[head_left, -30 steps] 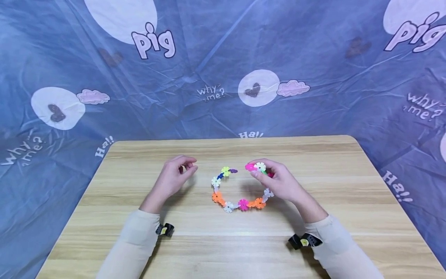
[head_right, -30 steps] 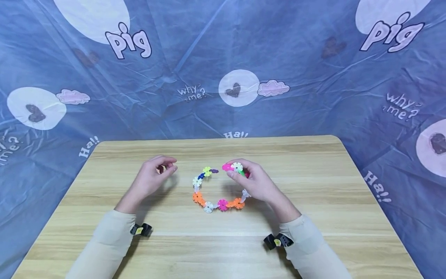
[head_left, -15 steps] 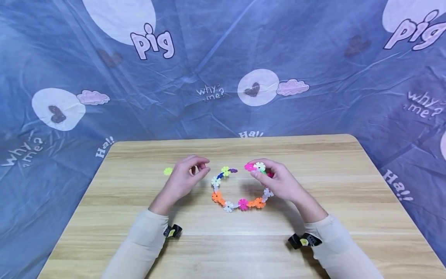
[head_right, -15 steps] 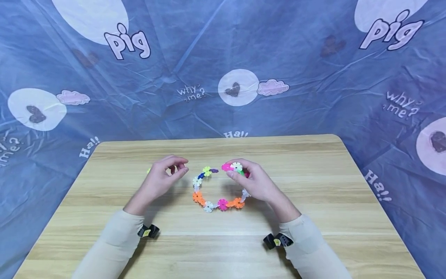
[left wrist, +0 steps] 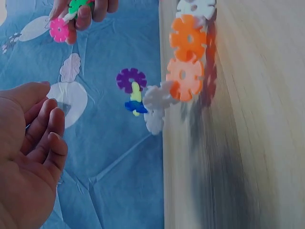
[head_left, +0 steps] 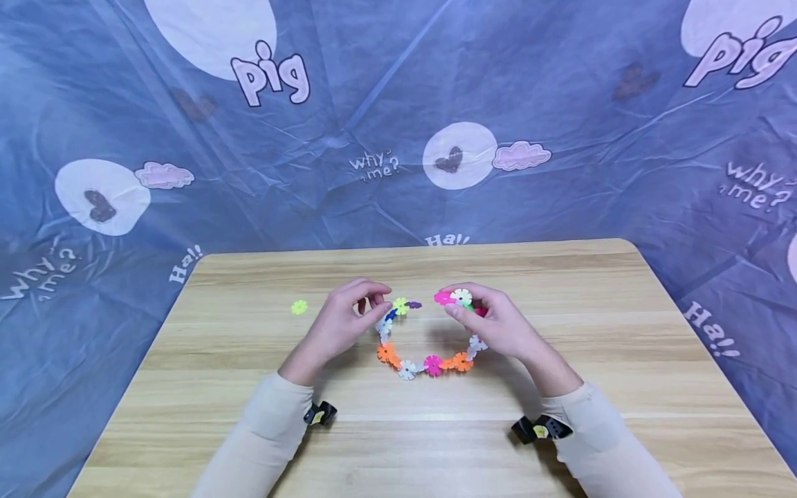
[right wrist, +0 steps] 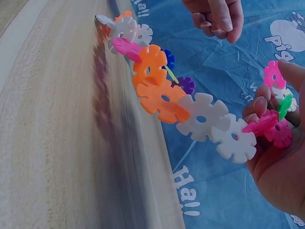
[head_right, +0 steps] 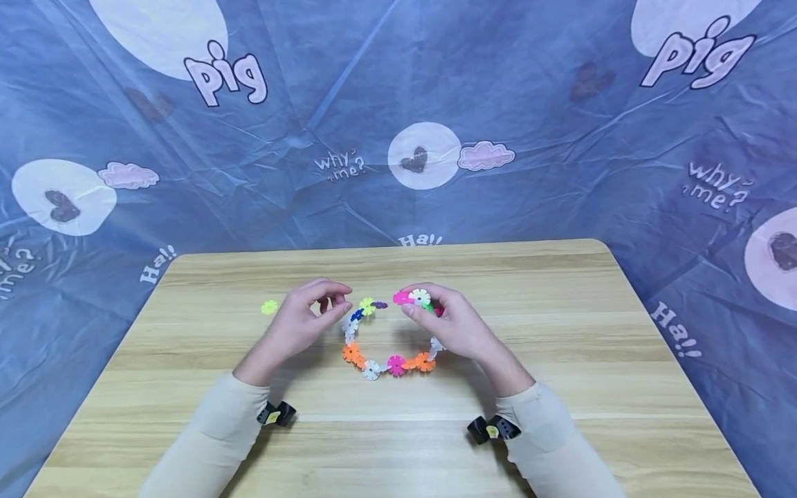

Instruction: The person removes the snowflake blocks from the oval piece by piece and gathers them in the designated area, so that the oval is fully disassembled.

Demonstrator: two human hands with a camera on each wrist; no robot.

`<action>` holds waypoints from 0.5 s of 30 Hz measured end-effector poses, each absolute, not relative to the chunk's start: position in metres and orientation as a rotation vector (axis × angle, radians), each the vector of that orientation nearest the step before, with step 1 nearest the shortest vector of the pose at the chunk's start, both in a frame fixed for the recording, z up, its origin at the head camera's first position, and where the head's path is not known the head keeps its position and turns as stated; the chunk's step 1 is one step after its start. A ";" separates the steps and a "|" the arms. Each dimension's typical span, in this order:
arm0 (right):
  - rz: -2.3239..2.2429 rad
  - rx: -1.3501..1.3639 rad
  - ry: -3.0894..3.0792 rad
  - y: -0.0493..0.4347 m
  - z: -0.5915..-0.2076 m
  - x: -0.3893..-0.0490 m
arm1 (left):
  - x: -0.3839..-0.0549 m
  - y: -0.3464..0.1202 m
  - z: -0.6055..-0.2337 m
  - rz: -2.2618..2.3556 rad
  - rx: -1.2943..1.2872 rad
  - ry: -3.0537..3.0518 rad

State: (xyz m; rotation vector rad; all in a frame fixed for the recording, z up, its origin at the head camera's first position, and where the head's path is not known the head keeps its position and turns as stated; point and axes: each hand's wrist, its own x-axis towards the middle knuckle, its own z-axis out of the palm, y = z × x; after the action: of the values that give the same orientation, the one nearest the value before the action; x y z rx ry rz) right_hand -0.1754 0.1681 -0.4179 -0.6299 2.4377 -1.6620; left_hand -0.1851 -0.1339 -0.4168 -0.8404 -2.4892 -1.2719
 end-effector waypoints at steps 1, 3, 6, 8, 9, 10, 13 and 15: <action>-1.666 -0.631 2.435 0.168 -0.418 -0.175 | -0.185 -0.132 -0.416 -1.272 -0.852 -2.484; -1.669 -0.634 2.435 0.167 -0.418 -0.176 | -0.185 -0.129 -0.415 -1.268 -0.868 -2.480; -1.672 -0.635 2.435 0.167 -0.417 -0.176 | -0.185 -0.125 -0.415 -1.257 -0.889 -2.472; -1.669 -0.633 2.438 0.166 -0.416 -0.176 | -0.185 -0.122 -0.415 -1.251 -0.906 -2.462; -1.669 -0.632 2.437 0.166 -0.416 -0.176 | -0.185 -0.120 -0.415 -1.252 -0.916 -2.456; -1.669 -0.632 2.435 0.166 -0.416 -0.176 | -0.185 -0.118 -0.414 -1.255 -0.929 -2.446; -1.675 -0.638 2.424 0.166 -0.416 -0.176 | -0.185 -0.112 -0.413 -1.268 -0.973 -2.414; -1.682 -0.644 2.416 0.165 -0.415 -0.176 | -0.186 -0.108 -0.413 -1.278 -1.006 -2.386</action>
State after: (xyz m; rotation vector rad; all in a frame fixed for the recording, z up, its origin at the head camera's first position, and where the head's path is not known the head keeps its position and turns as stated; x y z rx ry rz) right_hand -0.1756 0.1651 -0.4153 -0.6445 2.4164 -1.6816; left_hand -0.1857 -0.1079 -0.4134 -1.0057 -2.3864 -1.2780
